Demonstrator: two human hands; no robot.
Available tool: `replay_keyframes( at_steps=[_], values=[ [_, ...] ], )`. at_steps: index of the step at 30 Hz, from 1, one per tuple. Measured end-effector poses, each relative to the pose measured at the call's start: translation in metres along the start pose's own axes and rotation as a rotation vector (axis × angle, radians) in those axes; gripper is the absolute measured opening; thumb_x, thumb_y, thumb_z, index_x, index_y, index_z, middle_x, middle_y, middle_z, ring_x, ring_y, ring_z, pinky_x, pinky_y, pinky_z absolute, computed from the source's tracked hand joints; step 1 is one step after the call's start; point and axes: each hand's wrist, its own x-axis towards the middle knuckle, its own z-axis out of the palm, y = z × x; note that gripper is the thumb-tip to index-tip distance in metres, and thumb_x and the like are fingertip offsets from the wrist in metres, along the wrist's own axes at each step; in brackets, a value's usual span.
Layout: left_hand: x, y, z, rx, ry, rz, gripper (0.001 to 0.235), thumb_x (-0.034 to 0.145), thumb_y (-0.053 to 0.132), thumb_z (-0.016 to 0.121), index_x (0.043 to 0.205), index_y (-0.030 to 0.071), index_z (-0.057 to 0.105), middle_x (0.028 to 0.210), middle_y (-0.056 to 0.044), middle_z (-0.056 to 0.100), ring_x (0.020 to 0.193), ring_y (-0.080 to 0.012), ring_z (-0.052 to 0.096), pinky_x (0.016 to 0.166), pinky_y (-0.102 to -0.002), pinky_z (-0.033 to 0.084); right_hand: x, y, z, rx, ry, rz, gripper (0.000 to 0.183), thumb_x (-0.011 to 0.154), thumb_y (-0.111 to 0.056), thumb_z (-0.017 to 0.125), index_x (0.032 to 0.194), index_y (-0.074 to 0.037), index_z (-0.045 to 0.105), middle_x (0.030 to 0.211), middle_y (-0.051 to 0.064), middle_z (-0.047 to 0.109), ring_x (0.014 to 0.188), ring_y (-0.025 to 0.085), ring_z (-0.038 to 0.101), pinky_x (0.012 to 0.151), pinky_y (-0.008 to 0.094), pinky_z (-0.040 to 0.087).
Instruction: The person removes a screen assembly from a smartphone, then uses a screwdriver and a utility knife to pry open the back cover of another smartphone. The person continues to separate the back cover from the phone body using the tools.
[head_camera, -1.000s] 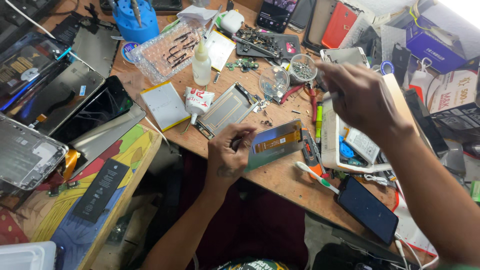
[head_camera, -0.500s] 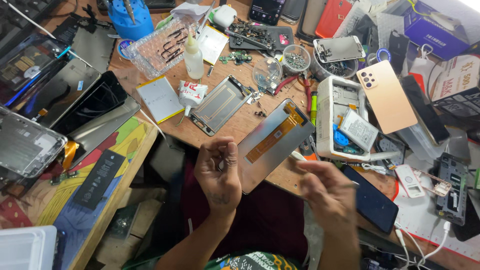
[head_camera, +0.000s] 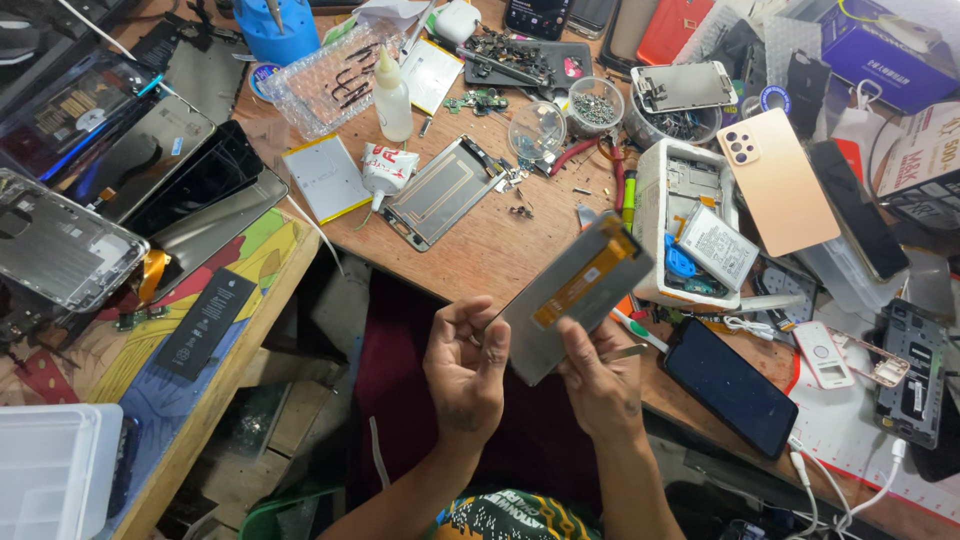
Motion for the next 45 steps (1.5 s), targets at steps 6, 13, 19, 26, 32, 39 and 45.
replay_keyframes(
  at_steps=[6,13,19,26,32,39,45],
  values=[
    [-0.016,-0.005,0.002,0.177,-0.141,-0.089,0.019,0.096,0.015,0.074,0.101,-0.001,0.063,0.087,-0.006,0.072,0.077,-0.0094,0.070,0.072,-0.024,0.059,0.004,0.001,-0.012,0.130,0.027,-0.066,0.014,0.106,-0.013,0.060,0.111,0.000,0.064,0.091,0.003,0.064,0.065,0.004,0.050,0.052,0.017,0.038],
    [-0.002,-0.003,-0.007,0.175,-0.137,-0.086,0.018,0.097,0.017,0.073,0.093,0.000,0.067,0.078,-0.003,0.070,0.070,-0.0081,0.067,0.066,-0.023,0.058,0.002,0.006,-0.023,0.024,-0.014,-0.065,0.017,0.108,-0.014,0.060,0.104,0.002,0.065,0.086,0.005,0.064,0.063,0.006,0.053,0.049,0.017,0.037],
    [0.006,-0.003,-0.007,0.256,-0.093,-0.086,0.019,0.095,0.018,0.073,0.092,0.000,0.070,0.075,-0.004,0.070,0.067,-0.0085,0.066,0.064,-0.023,0.057,-0.003,0.015,-0.024,0.003,0.060,-0.093,0.015,0.106,-0.014,0.060,0.105,0.000,0.065,0.085,0.006,0.066,0.062,0.006,0.054,0.050,0.018,0.038],
    [0.002,0.000,-0.006,0.328,-0.141,-0.114,0.017,0.096,0.016,0.071,0.096,-0.001,0.071,0.078,-0.004,0.072,0.069,-0.0090,0.069,0.066,-0.023,0.059,-0.005,0.018,-0.030,0.050,0.090,-0.106,0.014,0.105,-0.013,0.061,0.104,0.000,0.065,0.084,0.005,0.066,0.063,0.006,0.056,0.051,0.019,0.040],
    [0.001,0.003,0.000,0.405,-0.102,-0.062,0.010,0.096,0.006,0.064,0.096,-0.002,0.069,0.080,-0.003,0.072,0.069,-0.0071,0.068,0.065,-0.021,0.057,-0.012,0.015,-0.022,-0.156,0.157,-0.132,0.014,0.104,-0.012,0.061,0.106,0.000,0.066,0.082,0.004,0.066,0.063,0.006,0.056,0.052,0.019,0.042],
    [0.009,0.011,0.009,0.731,-0.054,0.012,0.009,0.090,0.006,0.066,0.084,0.000,0.067,0.071,0.001,0.071,0.053,-0.0020,0.053,0.048,-0.020,0.044,-0.020,0.011,-0.007,-0.336,0.187,-0.223,0.011,0.102,-0.009,0.065,0.105,0.002,0.067,0.083,0.006,0.069,0.067,0.008,0.059,0.060,0.022,0.048],
    [0.028,0.024,0.008,0.814,-0.104,0.024,0.012,0.086,0.005,0.068,0.076,0.000,0.064,0.057,0.002,0.056,0.051,-0.0015,0.047,0.046,-0.021,0.040,-0.013,0.011,-0.004,-0.374,0.144,-0.239,0.011,0.100,-0.008,0.065,0.104,0.002,0.067,0.087,0.005,0.070,0.073,0.010,0.063,0.064,0.024,0.053]
  ],
)
